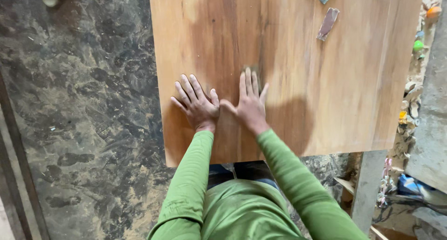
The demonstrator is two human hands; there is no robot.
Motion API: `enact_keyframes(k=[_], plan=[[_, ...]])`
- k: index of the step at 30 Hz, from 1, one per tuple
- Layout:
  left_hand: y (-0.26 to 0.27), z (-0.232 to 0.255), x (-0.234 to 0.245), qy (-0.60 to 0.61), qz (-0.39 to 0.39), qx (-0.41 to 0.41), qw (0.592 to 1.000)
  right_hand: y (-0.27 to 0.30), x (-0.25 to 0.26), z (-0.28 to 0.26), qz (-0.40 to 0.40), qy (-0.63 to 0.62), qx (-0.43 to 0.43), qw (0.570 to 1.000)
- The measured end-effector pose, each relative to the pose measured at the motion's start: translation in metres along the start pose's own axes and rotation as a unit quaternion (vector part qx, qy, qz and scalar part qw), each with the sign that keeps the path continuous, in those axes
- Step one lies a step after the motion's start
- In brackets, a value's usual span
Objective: The person sands a large wooden board using a sanding block. They move the block back and forth across the surface, covering different areas of the board to smooth the wood. The person uses both hands to apply pressure and guide the sanding block.
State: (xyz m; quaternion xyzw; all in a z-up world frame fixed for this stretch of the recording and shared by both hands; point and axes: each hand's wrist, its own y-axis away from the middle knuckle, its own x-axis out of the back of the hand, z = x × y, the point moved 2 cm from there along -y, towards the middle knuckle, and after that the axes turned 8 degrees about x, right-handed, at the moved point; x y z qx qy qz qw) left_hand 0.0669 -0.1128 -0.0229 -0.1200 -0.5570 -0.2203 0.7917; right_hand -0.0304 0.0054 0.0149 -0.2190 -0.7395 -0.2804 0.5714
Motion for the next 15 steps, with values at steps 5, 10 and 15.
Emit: enact_keyframes(k=[5,10,15], plan=[[-0.001,0.000,0.000,0.000,0.010,-0.002,1.000,0.003,-0.006,-0.002,-0.009,0.016,0.006,1.000],[0.004,-0.003,0.002,0.001,0.001,0.001,1.000,-0.017,-0.015,0.002,0.020,-0.017,-0.015,1.000],[0.000,-0.001,0.002,0.009,0.006,0.000,1.000,0.005,-0.015,-0.003,0.007,-0.002,-0.020,1.000]])
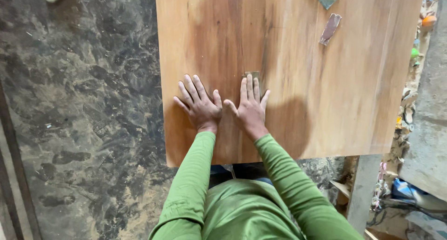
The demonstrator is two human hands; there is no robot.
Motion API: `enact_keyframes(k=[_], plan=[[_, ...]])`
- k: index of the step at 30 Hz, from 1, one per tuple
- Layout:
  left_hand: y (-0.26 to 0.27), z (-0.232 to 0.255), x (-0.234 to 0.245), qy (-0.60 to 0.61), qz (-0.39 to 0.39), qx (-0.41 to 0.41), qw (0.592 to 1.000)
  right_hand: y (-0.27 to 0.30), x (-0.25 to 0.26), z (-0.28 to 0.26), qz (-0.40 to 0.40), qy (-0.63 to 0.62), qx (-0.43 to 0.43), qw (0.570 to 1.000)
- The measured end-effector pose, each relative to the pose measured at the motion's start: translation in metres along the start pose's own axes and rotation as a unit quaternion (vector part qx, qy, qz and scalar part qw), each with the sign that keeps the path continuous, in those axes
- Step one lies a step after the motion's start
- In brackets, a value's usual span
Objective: The person sands a large wooden board using a sanding block. They move the block back and forth across the surface, covering different areas of the board to smooth the wood. The person uses both hands to apply pressure and guide the sanding block.
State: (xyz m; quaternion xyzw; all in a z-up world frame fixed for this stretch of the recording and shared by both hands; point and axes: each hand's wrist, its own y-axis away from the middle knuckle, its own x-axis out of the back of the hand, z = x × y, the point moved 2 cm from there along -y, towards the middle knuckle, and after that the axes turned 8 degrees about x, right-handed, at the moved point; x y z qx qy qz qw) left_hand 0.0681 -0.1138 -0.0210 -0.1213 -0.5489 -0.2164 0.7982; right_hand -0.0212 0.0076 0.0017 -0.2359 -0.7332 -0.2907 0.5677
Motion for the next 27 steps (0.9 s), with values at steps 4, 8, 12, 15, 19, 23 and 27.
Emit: enact_keyframes(k=[4,8,12,15,19,23,27], plan=[[0.000,-0.001,-0.004,-0.004,0.002,0.001,1.000,-0.051,0.001,0.011,0.026,0.007,0.004,1.000],[0.002,-0.001,-0.001,-0.005,-0.003,-0.001,1.000,-0.035,0.005,0.009,0.045,0.034,0.021,0.998],[-0.001,0.001,0.003,-0.018,-0.006,-0.003,1.000,0.011,-0.001,0.000,0.025,0.035,0.036,0.998],[-0.001,0.002,0.005,-0.012,-0.005,-0.002,1.000,-0.025,-0.001,0.022,0.060,0.077,0.059,0.993],[-0.001,0.002,0.002,-0.006,-0.004,0.003,1.000,-0.143,0.019,0.067,0.111,0.129,0.068,0.983],[0.003,-0.001,0.003,0.001,0.002,-0.001,1.000,-0.150,0.023,0.072,0.069,0.059,0.040,0.995],[-0.002,0.003,0.006,-0.001,0.004,-0.002,1.000,-0.022,-0.003,0.033,0.082,0.011,0.079,0.993]])
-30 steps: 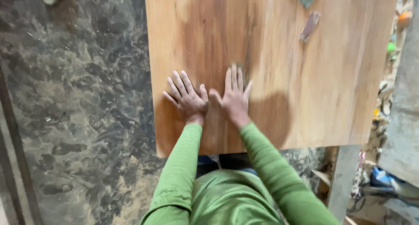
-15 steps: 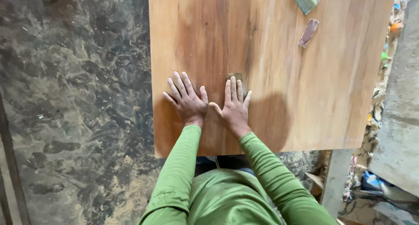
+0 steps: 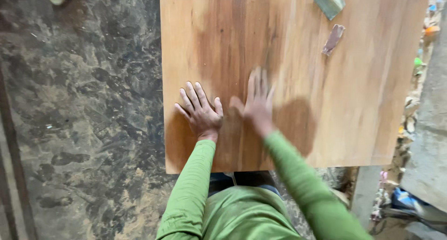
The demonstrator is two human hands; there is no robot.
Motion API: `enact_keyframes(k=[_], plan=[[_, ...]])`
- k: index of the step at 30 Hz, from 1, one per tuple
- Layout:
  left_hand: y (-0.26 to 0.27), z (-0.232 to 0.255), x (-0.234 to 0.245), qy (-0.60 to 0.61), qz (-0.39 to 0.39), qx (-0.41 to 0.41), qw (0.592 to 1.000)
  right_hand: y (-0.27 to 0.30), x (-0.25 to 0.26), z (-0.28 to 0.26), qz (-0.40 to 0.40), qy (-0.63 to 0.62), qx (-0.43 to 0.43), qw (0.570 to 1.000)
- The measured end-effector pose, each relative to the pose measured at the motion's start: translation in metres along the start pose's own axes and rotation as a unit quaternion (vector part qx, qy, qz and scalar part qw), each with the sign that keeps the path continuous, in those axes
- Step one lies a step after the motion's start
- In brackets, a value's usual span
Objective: The person sands a large wooden board using a sanding block. They move the block back and forth across the surface, covering different areas of the board to smooth the wood. The person uses both hands to apply pressure and guide the sanding block.
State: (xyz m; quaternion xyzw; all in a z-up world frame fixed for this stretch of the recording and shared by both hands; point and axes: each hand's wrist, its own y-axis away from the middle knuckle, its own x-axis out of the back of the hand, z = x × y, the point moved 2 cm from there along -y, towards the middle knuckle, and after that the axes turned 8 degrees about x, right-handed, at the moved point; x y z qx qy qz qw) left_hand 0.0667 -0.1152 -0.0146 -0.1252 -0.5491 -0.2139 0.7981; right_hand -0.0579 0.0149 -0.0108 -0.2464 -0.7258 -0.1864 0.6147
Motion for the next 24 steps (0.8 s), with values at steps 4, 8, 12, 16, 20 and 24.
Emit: enact_keyframes(k=[4,8,12,16,20,24], plan=[[-0.001,-0.001,0.001,0.016,-0.007,0.004,1.000,0.066,0.005,-0.037,-0.045,0.027,0.026,0.998],[0.002,-0.001,-0.002,0.021,-0.001,0.010,1.000,-0.017,0.001,-0.007,-0.005,0.053,0.056,0.997],[0.005,-0.001,-0.009,0.011,-0.015,0.011,1.000,-0.084,0.002,0.001,-0.016,-0.013,0.011,1.000],[0.001,-0.002,-0.014,0.007,0.015,0.000,1.000,-0.021,-0.005,-0.033,-0.025,0.063,0.068,0.995],[0.007,-0.024,-0.019,-0.002,-0.005,-0.056,0.998,0.082,-0.009,-0.062,-0.038,-0.008,0.105,0.994],[0.034,-0.064,0.004,0.077,-0.044,-0.064,0.994,0.027,-0.021,-0.044,-0.013,0.129,0.188,0.974]])
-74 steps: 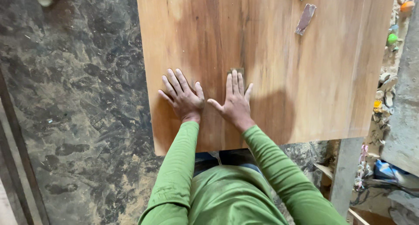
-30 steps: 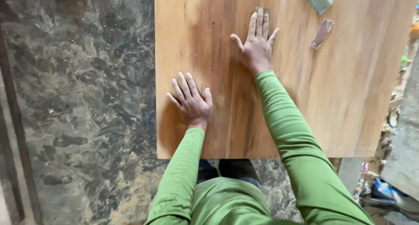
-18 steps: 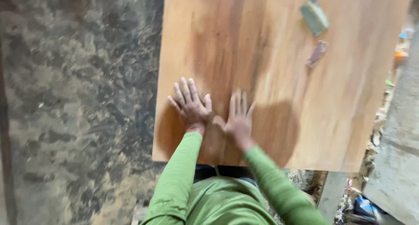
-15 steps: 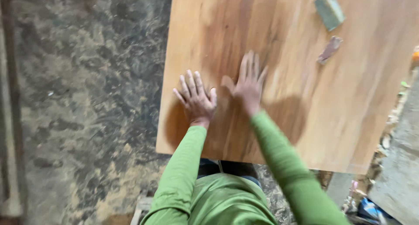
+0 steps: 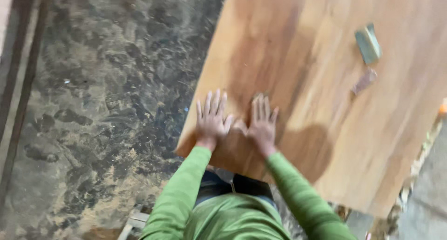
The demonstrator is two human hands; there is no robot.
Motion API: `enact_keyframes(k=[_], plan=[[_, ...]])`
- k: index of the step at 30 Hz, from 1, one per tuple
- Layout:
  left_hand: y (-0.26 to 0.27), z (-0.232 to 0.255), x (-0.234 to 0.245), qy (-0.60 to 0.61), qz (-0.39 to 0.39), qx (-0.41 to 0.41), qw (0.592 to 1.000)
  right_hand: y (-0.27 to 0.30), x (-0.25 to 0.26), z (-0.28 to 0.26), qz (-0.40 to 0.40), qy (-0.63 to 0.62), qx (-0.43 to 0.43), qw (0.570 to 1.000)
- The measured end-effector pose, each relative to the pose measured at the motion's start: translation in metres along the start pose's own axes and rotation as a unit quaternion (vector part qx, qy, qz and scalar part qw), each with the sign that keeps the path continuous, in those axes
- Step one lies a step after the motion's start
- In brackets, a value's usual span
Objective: The person sands a large wooden board using a sanding block. They move the block back and forth across the surface, covering different areas of the board to smooth the wood. The person uses both hands to apply pressure and guide the sanding block.
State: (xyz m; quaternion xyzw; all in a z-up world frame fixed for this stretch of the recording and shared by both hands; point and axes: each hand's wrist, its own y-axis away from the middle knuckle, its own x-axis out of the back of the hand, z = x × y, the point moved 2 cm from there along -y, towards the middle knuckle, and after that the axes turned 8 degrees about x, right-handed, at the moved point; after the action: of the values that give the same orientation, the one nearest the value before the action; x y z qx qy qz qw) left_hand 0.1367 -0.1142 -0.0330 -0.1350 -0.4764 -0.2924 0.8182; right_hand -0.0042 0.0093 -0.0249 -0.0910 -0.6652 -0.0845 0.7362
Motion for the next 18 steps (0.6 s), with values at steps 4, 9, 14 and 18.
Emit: enact_keyframes(k=[4,9,14,18], plan=[[0.043,-0.020,0.018,-0.031,0.016,0.015,0.999,-0.110,-0.008,0.060,0.004,-0.131,-0.118,0.984],[0.076,-0.023,0.026,-0.013,0.011,0.039,0.999,-0.034,0.037,-0.027,0.066,-0.088,0.034,0.993],[0.074,-0.026,0.026,-0.034,0.020,0.046,0.998,0.056,0.074,-0.097,-0.072,-0.212,0.113,0.968],[0.074,-0.026,0.029,-0.021,0.018,0.040,0.999,-0.031,0.033,-0.036,0.031,-0.019,0.093,0.995]])
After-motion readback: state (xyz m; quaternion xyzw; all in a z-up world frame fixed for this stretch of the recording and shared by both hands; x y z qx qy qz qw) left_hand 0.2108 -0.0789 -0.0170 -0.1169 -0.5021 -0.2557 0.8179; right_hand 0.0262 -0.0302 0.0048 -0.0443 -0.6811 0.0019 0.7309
